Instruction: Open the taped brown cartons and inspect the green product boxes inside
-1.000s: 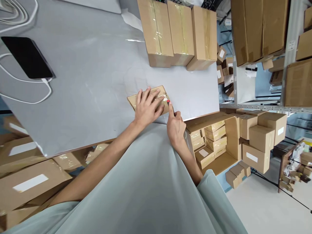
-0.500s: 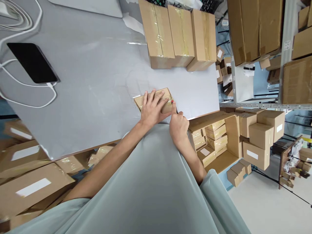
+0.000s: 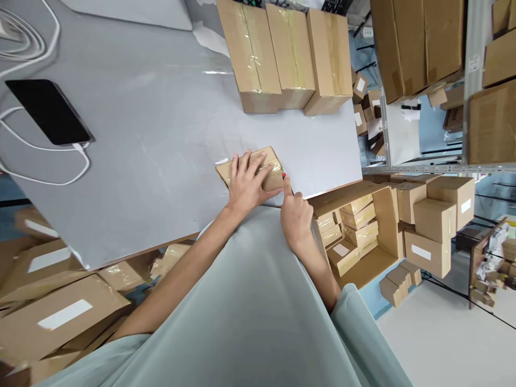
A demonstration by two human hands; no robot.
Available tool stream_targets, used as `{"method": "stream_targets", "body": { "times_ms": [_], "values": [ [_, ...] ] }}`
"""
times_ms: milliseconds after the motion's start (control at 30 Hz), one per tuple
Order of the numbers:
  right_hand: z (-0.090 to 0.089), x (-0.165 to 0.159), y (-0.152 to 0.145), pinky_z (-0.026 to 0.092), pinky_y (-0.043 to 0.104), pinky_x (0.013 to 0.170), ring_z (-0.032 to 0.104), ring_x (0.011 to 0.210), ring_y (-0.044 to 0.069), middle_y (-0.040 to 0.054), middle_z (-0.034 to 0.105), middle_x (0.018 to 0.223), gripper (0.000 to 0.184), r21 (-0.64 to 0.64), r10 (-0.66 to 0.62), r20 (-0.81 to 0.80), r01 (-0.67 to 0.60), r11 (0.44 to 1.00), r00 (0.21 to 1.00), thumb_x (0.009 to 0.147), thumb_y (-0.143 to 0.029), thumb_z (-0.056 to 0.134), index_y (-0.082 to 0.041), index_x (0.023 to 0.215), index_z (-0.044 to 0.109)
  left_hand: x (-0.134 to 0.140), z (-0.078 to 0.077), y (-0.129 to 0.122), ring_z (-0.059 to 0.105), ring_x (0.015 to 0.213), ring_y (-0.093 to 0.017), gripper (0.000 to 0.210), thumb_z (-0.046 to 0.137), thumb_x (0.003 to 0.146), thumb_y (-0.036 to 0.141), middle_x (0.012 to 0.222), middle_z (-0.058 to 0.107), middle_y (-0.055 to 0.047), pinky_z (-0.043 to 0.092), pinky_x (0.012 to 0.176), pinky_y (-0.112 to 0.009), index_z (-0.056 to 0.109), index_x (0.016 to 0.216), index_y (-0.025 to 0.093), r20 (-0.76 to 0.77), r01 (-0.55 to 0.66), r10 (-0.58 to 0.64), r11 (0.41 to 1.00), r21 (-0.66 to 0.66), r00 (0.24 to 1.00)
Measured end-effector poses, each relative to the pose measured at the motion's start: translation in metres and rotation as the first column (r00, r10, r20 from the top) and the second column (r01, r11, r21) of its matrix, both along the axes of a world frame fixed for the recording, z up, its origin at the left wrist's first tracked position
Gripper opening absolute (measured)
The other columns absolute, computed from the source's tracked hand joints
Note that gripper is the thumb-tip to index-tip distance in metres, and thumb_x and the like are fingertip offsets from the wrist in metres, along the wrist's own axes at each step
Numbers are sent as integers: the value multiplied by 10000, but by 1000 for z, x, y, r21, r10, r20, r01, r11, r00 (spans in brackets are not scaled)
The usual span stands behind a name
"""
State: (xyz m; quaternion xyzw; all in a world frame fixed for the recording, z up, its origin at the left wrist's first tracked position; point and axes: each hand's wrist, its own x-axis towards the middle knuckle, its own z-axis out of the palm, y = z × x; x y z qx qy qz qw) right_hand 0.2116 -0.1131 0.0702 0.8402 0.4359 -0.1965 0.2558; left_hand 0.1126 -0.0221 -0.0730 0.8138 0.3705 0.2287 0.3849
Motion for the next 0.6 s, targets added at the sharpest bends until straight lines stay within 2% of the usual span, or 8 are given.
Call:
{"method": "stream_targets", "body": {
  "times_ms": [100, 167, 267, 333, 400, 467, 533, 600],
  "values": [
    [12, 0, -14, 588, 289, 766, 831, 873, 238, 122, 838, 1041, 708, -40, -26, -24, 25, 999, 999, 1165, -165, 498, -275, 1839, 310, -1, -1, -1, 353, 1721, -495, 722, 976, 806, 497, 1747, 574, -112, 97, 1432, -777, 727, 1464, 336, -14, 3, -3, 1000, 19, 1000],
    [22, 3, -26, 584, 293, 765, 825, 862, 241, 113, 843, 1021, 668, -15, -27, -47, 26, 1000, 999, 1171, -182, 501, -278, 1818, 369, -2, 0, -1, 355, 1721, -496, 725, 969, 812, 513, 1757, 565, -110, 98, 1434, -770, 724, 1472, 338, -31, 10, -10, 1000, 27, 999],
    [30, 16, -43, 567, 296, 758, 814, 848, 249, 96, 852, 1026, 606, 134, -19, -135, 38, 990, 991, 1190, -261, 493, -299, 1791, 429, -7, 0, 2, 359, 1723, -486, 748, 941, 824, 614, 1755, 569, -103, 101, 1440, -748, 716, 1486, 349, -58, 17, -14, 999, 46, 998],
    [21, 32, -50, 553, 301, 746, 805, 834, 264, 96, 857, 1028, 601, 274, -49, -195, 103, 956, 979, 1196, -344, 486, -269, 1790, 424, -17, -1, 4, 361, 1724, -474, 785, 890, 845, 706, 1752, 571, -115, 113, 1442, -729, 697, 1515, 344, -66, 12, -9, 998, 55, 998],
    [-6, 54, -49, 546, 317, 747, 796, 829, 288, 114, 857, 1010, 596, 389, -112, -253, 207, 898, 961, 1182, -441, 506, -197, 1727, 504, -34, -6, 5, 370, 1722, -467, 837, 823, 879, 763, 1758, 557, -146, 136, 1438, -718, 655, 1569, 321, -77, -10, 15, 998, 62, 997],
    [-47, 77, -40, 551, 334, 772, 789, 855, 298, 139, 852, 1015, 510, 442, -160, -361, 320, 838, 919, 1146, -521, 553, -152, 1462, 709, -59, -14, 4, 379, 1717, -467, 878, 763, 910, 779, 1769, 530, -182, 168, 1427, -716, 604, 1623, 292, -94, -53, 60, 996, 70, 994],
    [-96, 95, -26, 556, 327, 780, 772, 822, 266, 134, 840, 974, 431, 415, -200, -530, 457, 787, 824, 1131, -503, 536, -141, 1223, 752, -89, -24, 1, 372, 1719, -475, 899, 710, 927, 785, 1784, 494, -213, 202, 1411, -722, 570, 1651, 271, -106, -98, 106, 992, 84, 989],
    [-140, 102, -9, 560, 310, 779, 758, 816, 238, 121, 824, 956, 390, 360, -211, -659, 548, 755, 722, 1101, -492, 557, -142, 1163, 720, -122, -32, -3, 363, 1719, -484, 898, 657, 937, 788, 1791, 464, -239, 244, 1391, -725, 568, 1650, 250, -113, -133, 145, 986, 106, 983]
  ]
}}
